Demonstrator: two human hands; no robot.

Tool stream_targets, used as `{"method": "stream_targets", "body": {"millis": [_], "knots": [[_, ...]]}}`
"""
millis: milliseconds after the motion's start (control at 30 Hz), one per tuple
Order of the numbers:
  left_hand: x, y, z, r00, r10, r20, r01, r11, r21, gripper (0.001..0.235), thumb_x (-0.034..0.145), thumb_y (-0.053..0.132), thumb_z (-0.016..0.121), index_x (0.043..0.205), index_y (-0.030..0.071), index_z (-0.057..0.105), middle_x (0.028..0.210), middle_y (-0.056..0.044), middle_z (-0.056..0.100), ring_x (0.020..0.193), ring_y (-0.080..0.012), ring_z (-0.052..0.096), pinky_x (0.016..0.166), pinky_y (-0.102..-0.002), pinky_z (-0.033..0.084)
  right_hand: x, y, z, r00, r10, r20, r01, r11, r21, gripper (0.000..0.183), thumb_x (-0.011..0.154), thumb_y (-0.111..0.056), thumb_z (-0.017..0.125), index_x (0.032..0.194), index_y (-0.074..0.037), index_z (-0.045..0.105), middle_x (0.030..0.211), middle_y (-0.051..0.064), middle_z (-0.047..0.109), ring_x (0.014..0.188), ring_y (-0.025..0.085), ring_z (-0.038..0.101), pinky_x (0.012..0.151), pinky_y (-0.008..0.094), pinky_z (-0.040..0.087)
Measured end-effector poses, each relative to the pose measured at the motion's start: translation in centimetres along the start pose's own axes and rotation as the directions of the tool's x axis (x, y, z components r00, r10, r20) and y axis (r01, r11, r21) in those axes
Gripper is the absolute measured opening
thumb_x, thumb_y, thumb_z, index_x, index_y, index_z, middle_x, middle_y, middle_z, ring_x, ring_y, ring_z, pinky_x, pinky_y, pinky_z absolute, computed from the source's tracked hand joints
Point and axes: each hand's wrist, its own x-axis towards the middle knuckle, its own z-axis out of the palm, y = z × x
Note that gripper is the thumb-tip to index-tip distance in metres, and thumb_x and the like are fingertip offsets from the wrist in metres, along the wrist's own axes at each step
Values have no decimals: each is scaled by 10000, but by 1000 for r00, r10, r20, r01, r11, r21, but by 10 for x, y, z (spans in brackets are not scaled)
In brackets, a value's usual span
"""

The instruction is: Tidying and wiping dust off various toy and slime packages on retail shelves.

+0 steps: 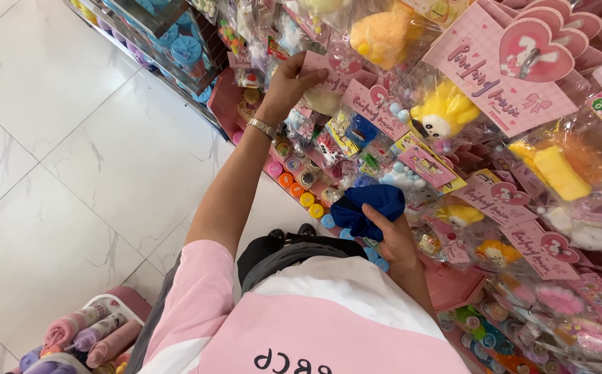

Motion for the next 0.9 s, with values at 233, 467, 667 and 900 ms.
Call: {"method": "stream_targets", "body": {"millis": [233, 467, 667, 900], "knots": [[-54, 46, 3, 999, 18, -26, -15, 994, 106, 250, 1011, 136, 694, 1220, 19, 623, 1134, -52, 764, 1025, -113, 730, 902, -286, 609, 12, 11, -1, 999, -38, 29, 33, 987, 155, 394, 1000, -246, 646, 1291, 20, 629, 1228, 136, 711, 1061, 243, 720, 889, 372, 597], [-152, 53, -1, 921, 61, -384, -82, 996, -37, 232, 1064, 158, 617, 1219, -14, 641, 1123, -56, 738, 973, -98, 693, 836, -279, 585, 26, -2, 37, 925, -380, 21, 367, 876, -312, 366, 1068, -240, 639, 1325, 19, 622, 1260, 103, 686, 1127, 219, 666, 989, 369, 529], [-196, 51, 49, 866, -69, -495, -80, 959, -273, 235, 1073, 150, 608, 1226, -16, 671, 1088, -43, 733, 890, -106, 662, 699, -261, 511, 18, -30, 143, 417, -736, 533, 826, 62, -560, 557, 982, -156, 708, 1493, -94, 497, 1588, 161, 381, 1478, 354, 401, 1235, 478, 346], [-219, 74, 81, 861, -60, -505, -191, 882, -431, 254, 1076, 137, 567, 1277, 2, 644, 1195, -70, 722, 1057, -136, 689, 906, -289, 571, 79, -32, 143, 573, -688, 445, 806, 374, -459, 538, 1054, -178, 663, 1546, -84, 469, 1624, 155, 421, 1540, 372, 374, 1287, 507, 306]]}}
